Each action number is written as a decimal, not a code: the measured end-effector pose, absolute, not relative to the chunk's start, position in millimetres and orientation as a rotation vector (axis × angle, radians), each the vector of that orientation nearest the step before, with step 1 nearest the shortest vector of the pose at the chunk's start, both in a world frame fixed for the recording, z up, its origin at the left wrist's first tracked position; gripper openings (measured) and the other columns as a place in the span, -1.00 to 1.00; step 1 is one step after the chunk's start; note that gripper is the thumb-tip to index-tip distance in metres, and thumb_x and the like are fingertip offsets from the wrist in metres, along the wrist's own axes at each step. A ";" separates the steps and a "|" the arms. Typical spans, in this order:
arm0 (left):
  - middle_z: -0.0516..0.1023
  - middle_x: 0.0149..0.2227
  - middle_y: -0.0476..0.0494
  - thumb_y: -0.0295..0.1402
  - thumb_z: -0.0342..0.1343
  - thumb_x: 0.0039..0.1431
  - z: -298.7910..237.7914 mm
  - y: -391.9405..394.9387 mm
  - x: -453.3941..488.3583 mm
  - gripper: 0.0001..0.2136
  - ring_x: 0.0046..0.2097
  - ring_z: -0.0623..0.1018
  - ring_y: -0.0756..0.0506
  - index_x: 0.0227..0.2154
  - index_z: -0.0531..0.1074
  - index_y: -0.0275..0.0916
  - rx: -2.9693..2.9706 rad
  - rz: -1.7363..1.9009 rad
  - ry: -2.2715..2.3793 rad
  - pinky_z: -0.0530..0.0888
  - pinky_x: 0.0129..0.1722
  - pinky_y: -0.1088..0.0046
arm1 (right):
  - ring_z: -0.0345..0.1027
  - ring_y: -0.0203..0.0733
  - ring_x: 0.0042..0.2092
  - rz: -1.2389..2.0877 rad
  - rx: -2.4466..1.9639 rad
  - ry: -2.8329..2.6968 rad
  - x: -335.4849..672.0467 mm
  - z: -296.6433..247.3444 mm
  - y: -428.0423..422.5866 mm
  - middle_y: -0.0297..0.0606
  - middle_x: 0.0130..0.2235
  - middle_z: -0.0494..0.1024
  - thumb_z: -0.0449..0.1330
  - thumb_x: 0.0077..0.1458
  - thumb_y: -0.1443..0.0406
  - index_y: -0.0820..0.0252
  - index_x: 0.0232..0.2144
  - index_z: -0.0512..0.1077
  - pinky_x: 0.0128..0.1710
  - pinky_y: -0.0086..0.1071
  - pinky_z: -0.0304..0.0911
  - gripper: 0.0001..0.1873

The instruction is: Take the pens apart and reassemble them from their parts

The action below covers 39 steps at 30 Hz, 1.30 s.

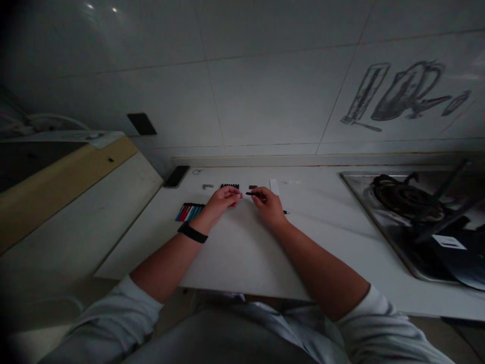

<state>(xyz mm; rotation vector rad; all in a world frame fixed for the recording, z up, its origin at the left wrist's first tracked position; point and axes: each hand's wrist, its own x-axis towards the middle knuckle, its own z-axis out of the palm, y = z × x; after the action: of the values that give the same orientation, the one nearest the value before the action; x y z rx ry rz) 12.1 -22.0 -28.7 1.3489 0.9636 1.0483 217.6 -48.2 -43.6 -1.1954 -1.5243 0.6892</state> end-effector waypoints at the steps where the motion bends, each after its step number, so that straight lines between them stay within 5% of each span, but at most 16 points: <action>1: 0.61 -0.24 -0.16 -0.25 0.36 0.05 -33.7 -22.1 12.2 -0.71 -0.29 0.52 0.00 -0.22 0.49 -0.26 1.336 1.045 0.958 0.42 -0.30 0.48 | 0.48 -0.17 -0.27 0.702 -1.194 -1.521 218.6 -44.8 -48.8 -0.21 -0.25 0.62 0.22 0.17 0.09 0.12 -0.13 0.51 -0.23 -0.29 0.36 -0.70; 14: 0.60 -0.28 -0.12 -0.17 0.29 0.16 -39.3 -25.6 3.2 -0.73 -0.34 0.49 -0.01 -0.19 0.53 -0.25 1.429 1.000 0.967 0.40 -0.32 0.45 | 0.53 -0.13 -0.26 0.841 -1.190 -1.556 214.9 -57.4 -52.4 -0.25 -0.29 0.62 0.24 0.17 0.14 0.09 -0.09 0.49 -0.18 -0.23 0.43 -0.72; 25: 0.62 -0.27 -0.13 -0.15 0.17 0.30 -36.1 -29.6 0.7 -0.77 -0.28 0.52 -0.05 -0.26 0.53 -0.23 1.677 0.972 1.026 0.42 -0.27 0.43 | 0.44 -0.18 -0.35 0.659 -1.249 -1.643 215.1 -46.6 -56.9 -0.26 -0.34 0.60 0.23 0.17 0.15 0.10 -0.15 0.54 -0.30 -0.30 0.34 -0.76; 39: 0.52 -0.40 -0.07 -0.09 0.05 0.37 -34.4 -33.7 3.4 -0.67 -0.34 0.50 -0.06 -0.41 0.43 -0.21 1.722 0.924 1.035 0.41 -0.29 0.42 | 0.49 -0.16 -0.29 0.599 -1.229 -1.700 213.2 -41.6 -62.1 -0.24 -0.27 0.63 0.22 0.20 0.17 0.10 -0.17 0.55 -0.21 -0.29 0.37 -0.79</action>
<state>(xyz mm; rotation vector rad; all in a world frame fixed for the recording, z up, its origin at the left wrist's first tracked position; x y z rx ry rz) 3.4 -33.7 -34.4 1.7219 1.0348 0.9239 213.2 -62.1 -41.6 -1.2292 -1.6997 0.5991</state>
